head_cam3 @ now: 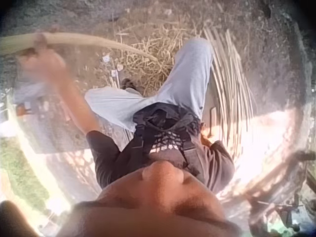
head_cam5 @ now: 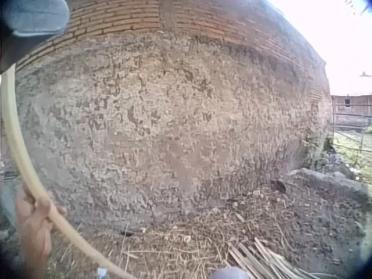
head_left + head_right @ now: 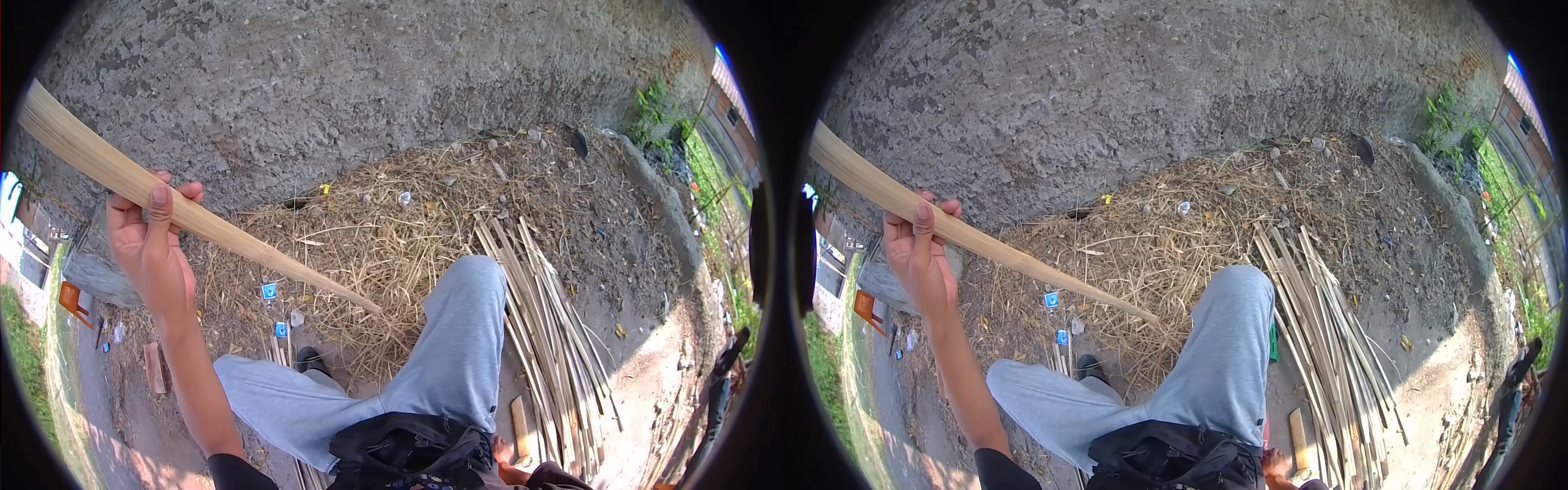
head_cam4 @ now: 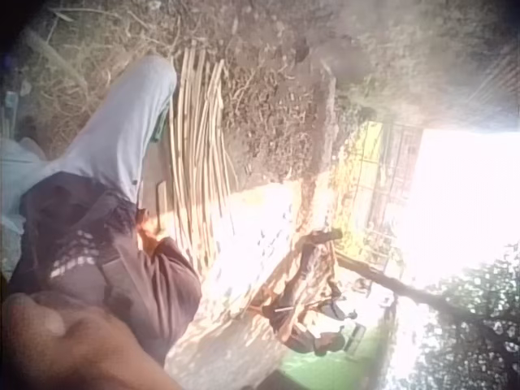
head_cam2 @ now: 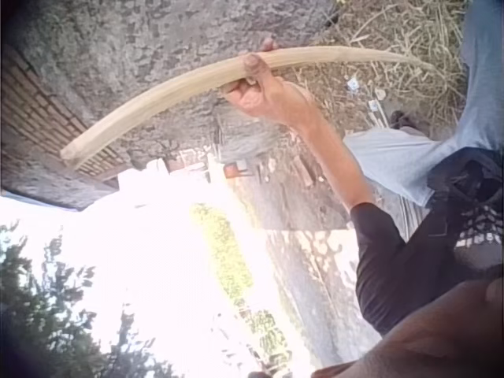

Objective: The person splits a long bamboo pole into thin strips using a large knife, then uses a smaller blade to shave and smooth the surface of a single strip.

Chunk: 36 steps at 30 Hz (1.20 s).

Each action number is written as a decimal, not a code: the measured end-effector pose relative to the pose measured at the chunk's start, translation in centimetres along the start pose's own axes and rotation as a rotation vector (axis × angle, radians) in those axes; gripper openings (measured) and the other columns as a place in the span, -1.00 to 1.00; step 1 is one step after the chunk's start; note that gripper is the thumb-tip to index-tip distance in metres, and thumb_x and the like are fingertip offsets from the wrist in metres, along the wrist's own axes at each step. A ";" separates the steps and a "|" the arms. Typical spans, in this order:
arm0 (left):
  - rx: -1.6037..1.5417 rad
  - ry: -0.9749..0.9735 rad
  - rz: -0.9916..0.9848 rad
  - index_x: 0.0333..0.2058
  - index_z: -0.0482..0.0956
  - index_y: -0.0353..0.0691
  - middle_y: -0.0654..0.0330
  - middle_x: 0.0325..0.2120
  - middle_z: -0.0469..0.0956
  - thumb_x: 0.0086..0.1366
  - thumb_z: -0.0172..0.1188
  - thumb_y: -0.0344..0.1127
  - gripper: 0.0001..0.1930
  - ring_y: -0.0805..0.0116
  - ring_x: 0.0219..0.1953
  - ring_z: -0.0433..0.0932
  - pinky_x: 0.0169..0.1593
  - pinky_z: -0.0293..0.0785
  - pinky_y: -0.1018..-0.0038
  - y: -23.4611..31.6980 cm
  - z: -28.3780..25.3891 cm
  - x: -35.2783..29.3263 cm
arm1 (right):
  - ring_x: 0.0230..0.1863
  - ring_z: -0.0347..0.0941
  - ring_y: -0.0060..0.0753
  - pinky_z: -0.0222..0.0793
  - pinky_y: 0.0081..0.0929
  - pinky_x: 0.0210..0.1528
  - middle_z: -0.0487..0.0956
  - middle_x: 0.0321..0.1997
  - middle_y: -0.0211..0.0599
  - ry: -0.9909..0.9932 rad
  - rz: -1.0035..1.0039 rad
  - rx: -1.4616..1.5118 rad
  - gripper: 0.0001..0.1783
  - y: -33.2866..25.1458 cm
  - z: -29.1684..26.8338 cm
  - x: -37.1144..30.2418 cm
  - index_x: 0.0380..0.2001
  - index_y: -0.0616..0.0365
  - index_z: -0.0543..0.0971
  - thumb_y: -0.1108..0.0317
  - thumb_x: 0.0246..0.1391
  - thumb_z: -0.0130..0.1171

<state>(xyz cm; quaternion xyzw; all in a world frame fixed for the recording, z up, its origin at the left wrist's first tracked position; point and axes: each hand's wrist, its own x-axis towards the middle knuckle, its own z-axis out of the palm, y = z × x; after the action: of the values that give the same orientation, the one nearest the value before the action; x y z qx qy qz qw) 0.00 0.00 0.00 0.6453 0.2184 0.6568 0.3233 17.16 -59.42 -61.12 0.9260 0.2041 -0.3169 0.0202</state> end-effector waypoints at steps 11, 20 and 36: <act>-0.026 -0.003 -0.016 -0.11 0.38 -0.28 0.12 -0.19 0.50 0.31 0.26 -0.38 -0.73 0.20 -0.26 0.65 -0.14 0.65 0.30 0.7 -0.1 -0.2 | -0.46 0.55 -0.11 0.46 -0.11 -0.49 0.54 -0.54 -0.18 0.180 0.024 0.273 -0.81 0.3 -3.5 0.5 -0.22 0.08 0.49 0.22 0.24 0.03; 0.012 -0.053 -0.037 -0.08 0.36 -0.31 0.11 -0.24 0.53 0.35 0.23 -0.34 -0.71 0.18 -0.28 0.68 -0.17 0.65 0.35 0.6 1.8 2.0 | -0.43 0.56 -0.03 0.44 -0.08 -0.46 0.56 -0.50 -0.05 0.309 -0.058 0.301 -0.69 -5.8 -14.3 4.7 -0.20 0.18 0.53 0.15 0.28 -0.01; -0.088 -0.169 -0.079 0.00 0.31 -0.32 0.18 -0.42 0.52 0.49 0.00 -0.27 -0.74 0.35 -0.41 0.65 -0.32 0.61 0.48 -2.5 4.3 4.2 | -0.39 0.57 0.10 0.40 -0.03 -0.41 0.60 -0.42 0.20 0.723 0.007 0.625 -0.47 -13.6 -37.1 -7.4 -0.17 0.36 0.59 0.02 0.34 -0.06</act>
<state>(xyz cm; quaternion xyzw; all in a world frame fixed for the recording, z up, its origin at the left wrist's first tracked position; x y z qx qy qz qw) 4.76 4.21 1.52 0.6744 0.1864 0.5958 0.3943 28.06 -43.50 -25.86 0.9393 0.0900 -0.0207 -0.3304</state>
